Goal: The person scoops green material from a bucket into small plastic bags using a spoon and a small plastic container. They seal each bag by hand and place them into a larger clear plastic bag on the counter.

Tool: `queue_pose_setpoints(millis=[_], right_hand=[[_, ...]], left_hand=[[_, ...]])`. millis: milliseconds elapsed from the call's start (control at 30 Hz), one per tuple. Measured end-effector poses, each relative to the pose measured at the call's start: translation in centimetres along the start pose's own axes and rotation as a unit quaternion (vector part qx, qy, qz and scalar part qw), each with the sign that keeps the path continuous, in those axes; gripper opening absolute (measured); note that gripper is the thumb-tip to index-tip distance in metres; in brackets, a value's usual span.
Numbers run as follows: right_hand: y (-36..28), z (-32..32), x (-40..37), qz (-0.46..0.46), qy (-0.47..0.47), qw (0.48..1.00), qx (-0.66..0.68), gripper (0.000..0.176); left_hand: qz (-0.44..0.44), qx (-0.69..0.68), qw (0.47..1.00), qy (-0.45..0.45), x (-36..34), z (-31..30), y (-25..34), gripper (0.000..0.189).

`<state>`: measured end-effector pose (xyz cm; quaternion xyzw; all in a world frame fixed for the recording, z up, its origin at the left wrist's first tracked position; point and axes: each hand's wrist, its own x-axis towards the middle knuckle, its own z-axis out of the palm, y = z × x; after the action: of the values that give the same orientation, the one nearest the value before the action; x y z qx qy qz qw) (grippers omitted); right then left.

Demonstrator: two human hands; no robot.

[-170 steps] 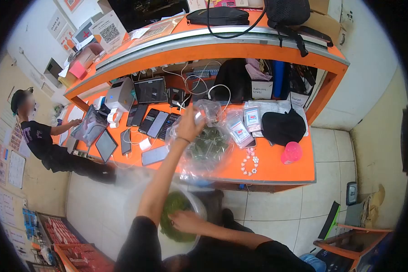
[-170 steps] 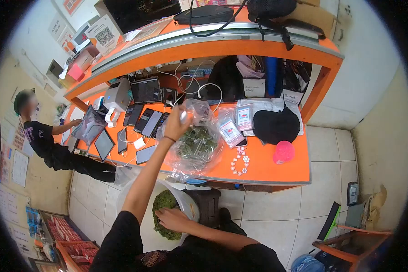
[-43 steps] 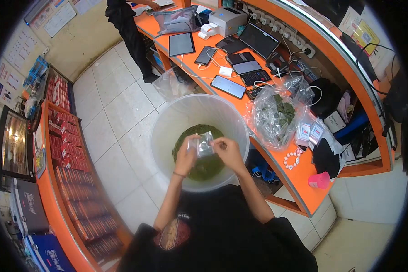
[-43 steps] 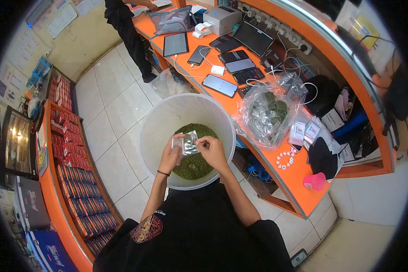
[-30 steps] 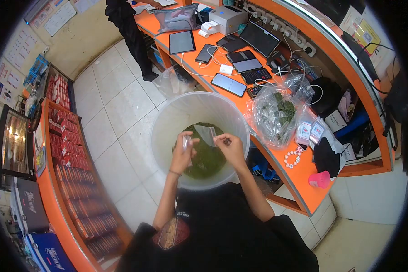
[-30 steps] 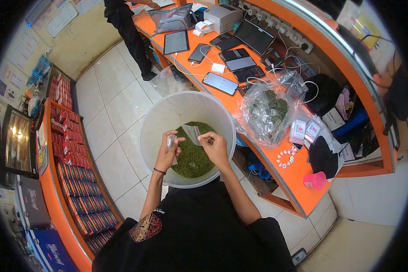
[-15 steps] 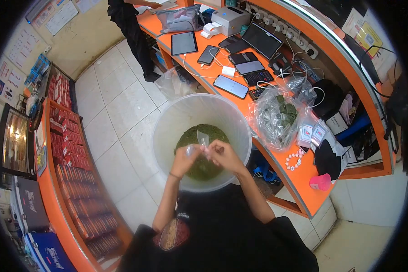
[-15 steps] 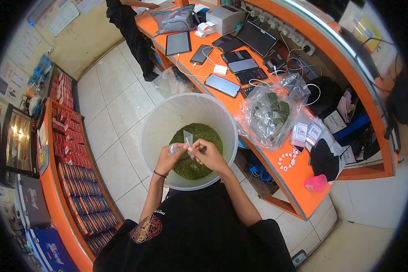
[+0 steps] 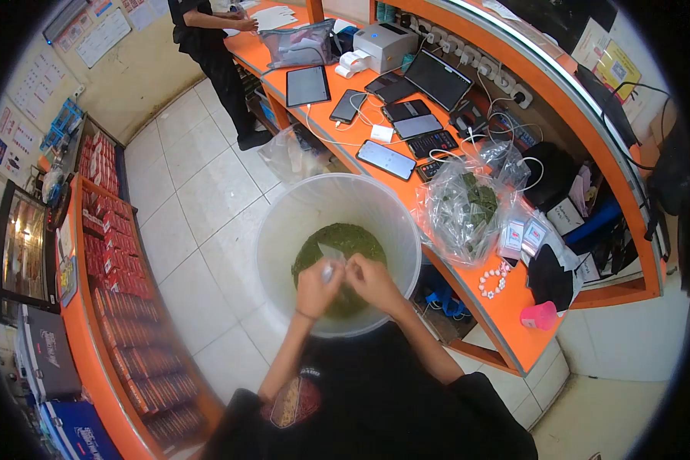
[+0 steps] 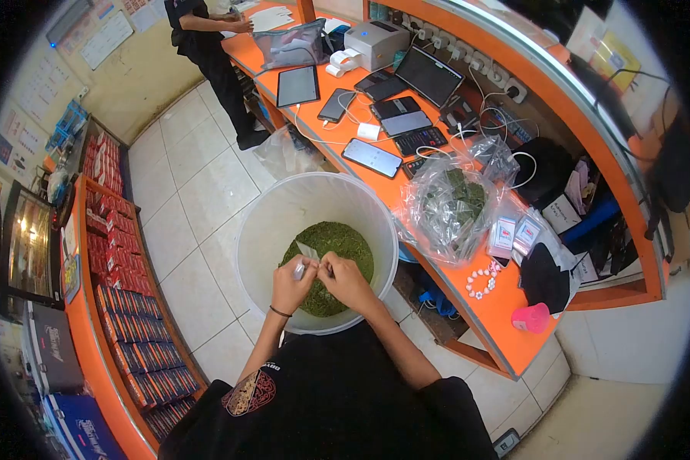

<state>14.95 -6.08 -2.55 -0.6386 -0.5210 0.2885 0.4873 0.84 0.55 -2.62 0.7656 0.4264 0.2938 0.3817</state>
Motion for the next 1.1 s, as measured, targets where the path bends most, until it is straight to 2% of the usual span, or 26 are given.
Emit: queue_pose_setpoints(millis=[33,100,167,233,300,367,500,567,700,800,867,900,1000,1067,1100], right_hand=[[0.0,0.0,0.0,-0.024,-0.018,0.999,-0.02,0.02],[0.1,-0.1,0.0,-0.05,-0.036,0.997,-0.04,0.02],[0.5,-0.4,0.0,-0.01,-0.03,0.999,-0.006,0.019],[0.2,-0.9,0.1,0.01,-0.044,0.999,-0.022,0.019],[0.2,-1.1,0.1,0.032,-0.059,0.997,-0.038,0.019],[0.5,-0.9,0.2,-0.013,-0.047,0.996,-0.073,0.019],[0.4,-1.3,0.2,-0.004,-0.059,0.996,-0.061,0.021],[0.4,-1.7,0.2,0.007,-0.099,0.992,-0.074,0.022],[0.8,-1.3,0.2,0.014,-0.094,0.987,-0.126,0.024],[1.0,-0.5,-0.1,0.011,-0.061,0.988,-0.141,0.026],[1.2,0.3,-0.4,-0.002,-0.03,0.981,-0.19,0.026],[1.1,0.5,-0.4,-0.002,-0.031,0.981,-0.19,0.026],[0.4,0.6,0.1,-0.01,0.0,0.989,-0.147,0.019],[-0.7,0.2,0.8,-0.017,0.038,0.999,0.005,0.022],[-0.9,0.2,0.8,-0.018,0.036,0.999,0.004,0.022]], left_hand=[[-0.009,-0.047,0.999,-0.01,0.0,-0.2,0.0,0.019],[-0.007,-0.046,0.999,-0.017,0.0,-0.2,-0.2,0.018],[-0.004,-0.045,0.999,-0.027,-0.1,-0.1,-0.2,0.018],[0.068,-0.002,0.997,-0.045,-0.5,-0.3,0.9,0.016],[0.071,0.049,0.994,-0.061,-0.7,0.1,0.6,0.018],[0.093,0.104,0.988,-0.064,-0.9,0.2,0.6,0.02],[0.13,0.108,0.982,-0.082,-0.7,0.1,-0.1,0.022],[0.131,0.142,0.976,-0.096,-1.0,0.0,0.0,0.019],[0.109,0.171,0.975,-0.089,-1.2,0.6,0.1,0.018],[0.104,0.191,0.974,-0.061,-1.1,0.6,-0.2,0.019],[0.039,0.207,0.977,0.019,-0.5,-0.3,0.0,0.02],[0.037,0.207,0.978,0.02,-0.6,-0.3,0.1,0.02],[0.043,0.174,0.983,0.045,-0.5,-0.3,0.6,0.02],[0.046,0.063,0.996,0.042,-0.8,-0.1,0.9,0.018],[0.044,0.062,0.996,0.043,-0.7,-0.2,0.8,0.018]])
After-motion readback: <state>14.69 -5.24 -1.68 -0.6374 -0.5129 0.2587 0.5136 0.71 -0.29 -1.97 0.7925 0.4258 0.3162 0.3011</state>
